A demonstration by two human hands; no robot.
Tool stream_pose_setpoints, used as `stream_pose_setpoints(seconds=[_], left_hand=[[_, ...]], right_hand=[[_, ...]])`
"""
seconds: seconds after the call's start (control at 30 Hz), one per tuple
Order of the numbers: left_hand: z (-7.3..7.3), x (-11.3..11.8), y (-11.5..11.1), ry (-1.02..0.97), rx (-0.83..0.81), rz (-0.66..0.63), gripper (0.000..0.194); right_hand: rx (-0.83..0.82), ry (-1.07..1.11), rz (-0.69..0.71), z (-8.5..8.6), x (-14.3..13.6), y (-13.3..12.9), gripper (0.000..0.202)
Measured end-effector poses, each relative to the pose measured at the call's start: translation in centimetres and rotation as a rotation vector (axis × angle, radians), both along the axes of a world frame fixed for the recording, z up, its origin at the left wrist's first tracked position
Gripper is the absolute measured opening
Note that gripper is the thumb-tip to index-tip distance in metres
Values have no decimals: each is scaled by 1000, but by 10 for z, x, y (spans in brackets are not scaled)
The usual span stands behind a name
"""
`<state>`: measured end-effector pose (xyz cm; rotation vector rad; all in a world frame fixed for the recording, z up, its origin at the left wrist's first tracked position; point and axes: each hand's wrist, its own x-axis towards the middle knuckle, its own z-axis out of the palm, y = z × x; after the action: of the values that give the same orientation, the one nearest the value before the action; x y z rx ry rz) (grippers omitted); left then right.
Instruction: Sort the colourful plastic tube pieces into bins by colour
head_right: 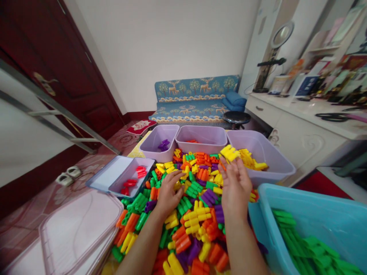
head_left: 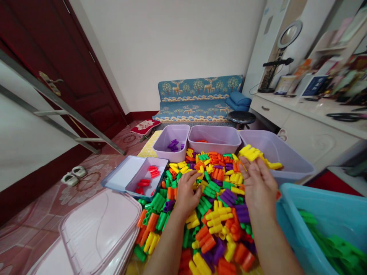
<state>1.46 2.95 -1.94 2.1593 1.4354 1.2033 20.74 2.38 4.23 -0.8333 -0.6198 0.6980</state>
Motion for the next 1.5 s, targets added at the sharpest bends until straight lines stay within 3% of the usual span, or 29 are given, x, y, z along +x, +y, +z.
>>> stream_pose_setpoints(seconds=[0.07, 0.17, 0.3, 0.43, 0.6, 0.7, 0.8, 1.0, 1.27, 1.5], left_hand=[[-1, 0, 1, -18, -4, 6, 44], [-2, 0, 3, -45, -5, 19, 42], [-3, 0, 2, -50, 1, 26, 38], [-3, 0, 2, -72, -11, 46, 31], [3, 2, -1, -152, 11, 59, 28], [6, 2, -2, -137, 25, 32, 26], [7, 2, -4, -90, 28, 7, 30], [6, 1, -5, -120, 55, -45, 42], [-2, 0, -1, -291, 25, -42, 31], [5, -2, -3, -346, -16, -67, 32]], right_hand=[[43, 47, 4, 0, 7, 1, 44], [-126, -89, 47, -10, 14, 4, 44], [-353, -607, 135, -32, 14, 11, 43], [-416, -1204, 81, -46, 6, 13, 54], [-422, -1502, 159, -43, -7, 8, 44], [-325, -1478, 243, -38, -10, 7, 33], [-333, -1368, 304, -37, -13, 7, 26], [-307, -919, 531, -36, -30, 3, 25], [-285, -822, 595, -34, -39, 0, 34], [-295, -803, 568, -38, -44, -1, 42]])
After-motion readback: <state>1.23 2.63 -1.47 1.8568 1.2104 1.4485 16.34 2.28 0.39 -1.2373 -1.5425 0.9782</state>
